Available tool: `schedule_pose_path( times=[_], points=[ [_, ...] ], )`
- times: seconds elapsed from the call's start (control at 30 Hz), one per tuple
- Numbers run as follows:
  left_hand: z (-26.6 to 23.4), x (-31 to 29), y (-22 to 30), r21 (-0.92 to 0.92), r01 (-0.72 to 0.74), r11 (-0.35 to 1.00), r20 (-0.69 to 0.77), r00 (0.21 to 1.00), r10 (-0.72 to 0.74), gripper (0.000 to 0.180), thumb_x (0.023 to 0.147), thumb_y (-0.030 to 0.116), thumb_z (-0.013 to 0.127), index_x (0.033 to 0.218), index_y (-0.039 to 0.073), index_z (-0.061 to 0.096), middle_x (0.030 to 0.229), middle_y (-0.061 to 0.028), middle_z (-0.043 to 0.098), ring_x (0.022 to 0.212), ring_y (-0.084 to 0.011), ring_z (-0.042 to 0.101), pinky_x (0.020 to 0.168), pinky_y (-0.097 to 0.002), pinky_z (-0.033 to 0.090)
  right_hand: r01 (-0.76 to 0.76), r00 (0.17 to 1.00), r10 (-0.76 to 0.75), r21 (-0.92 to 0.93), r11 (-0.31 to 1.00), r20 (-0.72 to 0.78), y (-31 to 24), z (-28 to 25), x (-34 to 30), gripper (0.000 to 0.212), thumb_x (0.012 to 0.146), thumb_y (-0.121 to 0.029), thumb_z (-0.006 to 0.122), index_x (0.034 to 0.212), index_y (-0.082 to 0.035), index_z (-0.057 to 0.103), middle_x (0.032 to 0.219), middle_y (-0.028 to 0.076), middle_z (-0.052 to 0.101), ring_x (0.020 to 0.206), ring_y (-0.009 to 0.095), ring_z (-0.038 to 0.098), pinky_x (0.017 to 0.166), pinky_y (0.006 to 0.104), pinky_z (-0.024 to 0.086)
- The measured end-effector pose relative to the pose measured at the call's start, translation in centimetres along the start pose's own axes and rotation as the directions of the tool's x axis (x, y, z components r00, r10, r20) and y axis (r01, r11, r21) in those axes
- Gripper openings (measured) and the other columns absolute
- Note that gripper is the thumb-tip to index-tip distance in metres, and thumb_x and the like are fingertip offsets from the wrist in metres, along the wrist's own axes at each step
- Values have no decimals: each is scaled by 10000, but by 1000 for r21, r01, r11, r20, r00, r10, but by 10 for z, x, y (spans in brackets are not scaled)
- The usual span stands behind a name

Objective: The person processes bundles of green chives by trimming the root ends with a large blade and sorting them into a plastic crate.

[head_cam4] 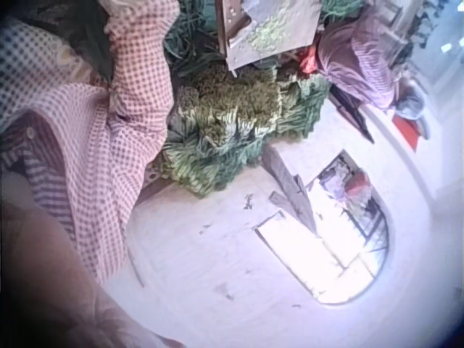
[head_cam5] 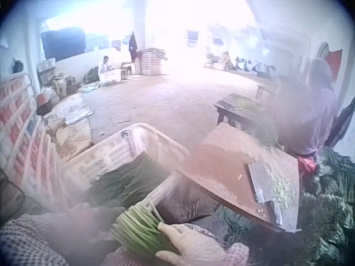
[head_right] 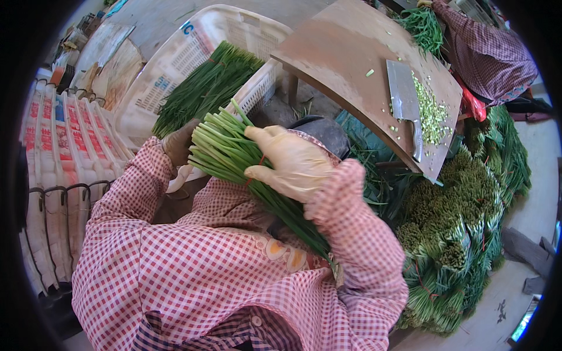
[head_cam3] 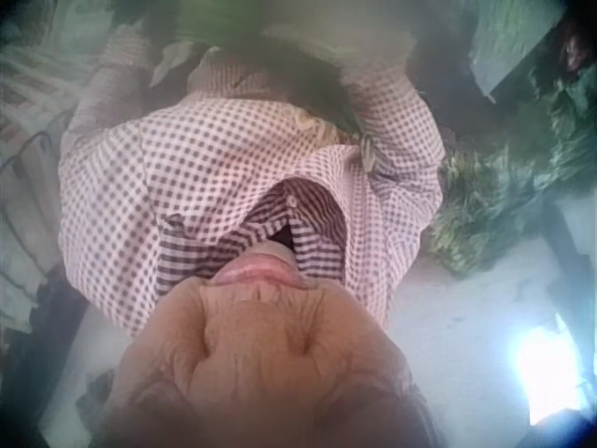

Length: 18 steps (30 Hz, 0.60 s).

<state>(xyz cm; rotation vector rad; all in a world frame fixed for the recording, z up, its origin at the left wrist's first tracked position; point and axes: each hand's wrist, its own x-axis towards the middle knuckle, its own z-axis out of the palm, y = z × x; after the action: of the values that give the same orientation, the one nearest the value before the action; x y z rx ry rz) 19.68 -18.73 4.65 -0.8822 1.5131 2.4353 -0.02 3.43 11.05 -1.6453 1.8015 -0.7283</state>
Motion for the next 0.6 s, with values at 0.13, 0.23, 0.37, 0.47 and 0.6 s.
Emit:
schedule_pose_path(
  times=[0.13,0.23,0.37,0.47,0.6],
  points=[
    [-20,15,-6,-78,66,995,142,988,-54,562,953,496,538,1330,78,545,1297,-106,603,1173,-198,574,1049,-361,427,37,999,-39,-123,992,-12,-2,12,18,463,871,-194,668,1285,-40,530,1025,179,601,971,355,603,866,403,493],
    [-14,15,11,-142,124,982,213,973,-92,477,981,397,516,1293,36,542,1214,-102,627,1081,-171,583,992,-343,438,31,999,-15,-323,946,52,-13,-2,31,351,866,-181,654,1185,-56,577,926,152,592,904,341,617,791,415,514],
    [5,15,28,-118,157,981,158,978,-137,592,908,484,587,1297,40,563,1246,-106,634,1102,-197,601,1008,-358,439,71,997,-31,-586,807,78,-16,-8,44,206,836,-178,645,999,-57,611,893,139,589,892,323,632,739,407,529],
    [4,24,34,-65,244,968,187,955,-229,608,905,491,590,1316,46,552,1271,-118,623,1122,-207,598,1014,-364,439,107,993,-56,-564,819,106,-3,-16,48,169,839,-157,614,959,-37,620,919,142,603,885,326,638,736,405,536],
    [0,38,37,-59,301,952,218,934,-282,610,898,505,607,1300,48,567,1252,-116,633,1108,-202,610,1010,-368,451,167,983,-180,-608,776,40,6,-18,57,138,816,-167,619,893,-52,623,875,122,589,832,311,625,707,395,530]
  ],
)
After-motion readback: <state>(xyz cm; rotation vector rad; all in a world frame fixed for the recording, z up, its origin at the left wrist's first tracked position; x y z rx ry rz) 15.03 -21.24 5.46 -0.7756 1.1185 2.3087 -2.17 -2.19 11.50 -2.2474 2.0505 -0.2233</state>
